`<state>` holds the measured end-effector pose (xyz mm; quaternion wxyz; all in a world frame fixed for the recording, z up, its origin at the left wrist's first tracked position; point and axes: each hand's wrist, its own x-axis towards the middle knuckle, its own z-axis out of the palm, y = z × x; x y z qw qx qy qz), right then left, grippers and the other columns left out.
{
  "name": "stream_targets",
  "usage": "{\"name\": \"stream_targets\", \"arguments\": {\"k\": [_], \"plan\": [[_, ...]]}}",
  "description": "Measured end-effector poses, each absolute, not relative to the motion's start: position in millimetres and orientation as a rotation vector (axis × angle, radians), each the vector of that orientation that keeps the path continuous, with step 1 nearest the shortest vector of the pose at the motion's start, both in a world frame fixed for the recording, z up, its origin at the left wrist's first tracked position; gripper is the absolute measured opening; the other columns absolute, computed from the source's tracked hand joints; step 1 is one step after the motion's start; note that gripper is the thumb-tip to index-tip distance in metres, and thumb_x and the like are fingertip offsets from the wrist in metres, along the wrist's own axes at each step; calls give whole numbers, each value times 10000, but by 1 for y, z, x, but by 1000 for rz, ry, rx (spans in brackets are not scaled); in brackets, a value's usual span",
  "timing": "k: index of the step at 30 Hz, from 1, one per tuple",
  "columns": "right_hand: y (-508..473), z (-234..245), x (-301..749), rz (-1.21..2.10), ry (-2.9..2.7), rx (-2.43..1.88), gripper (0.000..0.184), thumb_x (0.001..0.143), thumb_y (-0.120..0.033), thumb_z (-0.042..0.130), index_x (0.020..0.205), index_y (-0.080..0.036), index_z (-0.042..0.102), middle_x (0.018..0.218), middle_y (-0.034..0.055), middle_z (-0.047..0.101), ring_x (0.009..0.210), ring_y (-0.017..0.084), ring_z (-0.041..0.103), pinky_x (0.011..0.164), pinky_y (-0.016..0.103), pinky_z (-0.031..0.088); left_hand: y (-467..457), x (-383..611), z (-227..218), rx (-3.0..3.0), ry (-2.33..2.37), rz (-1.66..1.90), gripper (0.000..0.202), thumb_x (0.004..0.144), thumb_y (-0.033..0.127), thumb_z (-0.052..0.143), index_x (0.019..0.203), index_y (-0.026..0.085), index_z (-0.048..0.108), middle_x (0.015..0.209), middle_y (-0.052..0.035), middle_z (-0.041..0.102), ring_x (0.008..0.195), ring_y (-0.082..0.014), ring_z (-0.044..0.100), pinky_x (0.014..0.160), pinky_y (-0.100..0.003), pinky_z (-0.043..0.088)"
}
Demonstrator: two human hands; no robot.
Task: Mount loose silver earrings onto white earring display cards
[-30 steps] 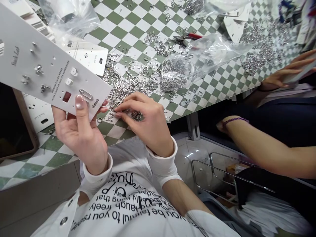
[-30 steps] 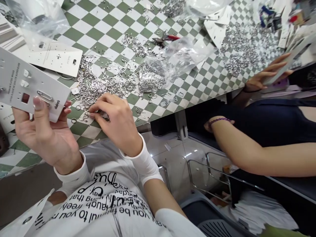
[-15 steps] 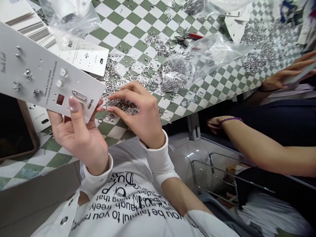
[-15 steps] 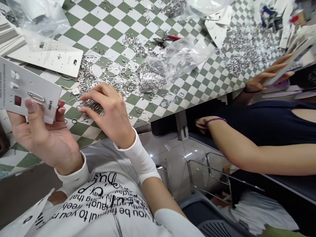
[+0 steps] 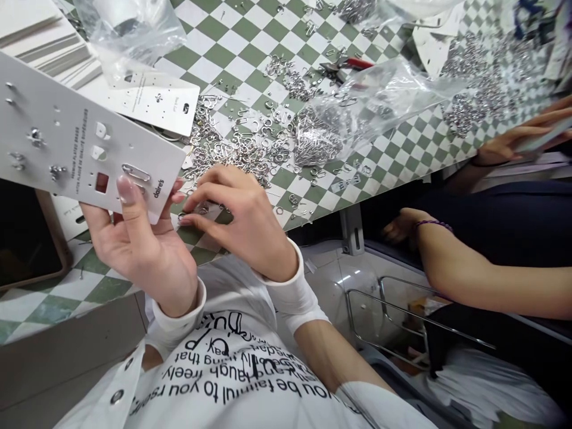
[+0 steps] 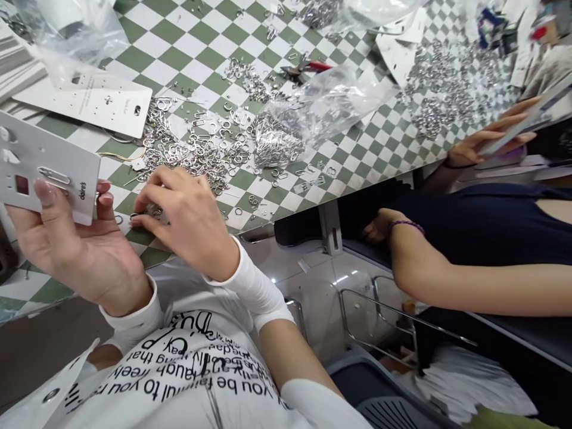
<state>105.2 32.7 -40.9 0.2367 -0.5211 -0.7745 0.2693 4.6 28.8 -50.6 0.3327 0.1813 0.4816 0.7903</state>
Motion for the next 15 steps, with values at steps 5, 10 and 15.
{"name": "stream_targets", "arguments": {"k": [5,10,15], "plan": [[33,-43,107,793,-2110,-1300,88,934,-142,635,859,-175,604,935,32,631,888,153,604,794,347,487,28,5,-55,581,1326,2131,248,942,133,580,944,317,747,930,55,700,699,-110,669,579,-243,598],[35,-52,121,724,-1694,-1375,59,968,-196,569,910,-211,571,931,30,669,834,133,647,757,318,575,27,5,-57,729,1451,2143,298,992,177,532,1040,384,741,1054,62,708,723,-127,679,603,-281,610],[37,-56,129,628,-1634,-1417,90,967,-182,580,1034,-215,628,981,41,689,901,155,676,784,325,594,28,4,-56,655,1351,2150,284,974,161,568,1036,382,735,1086,72,712,743,-107,694,595,-261,607]]}}
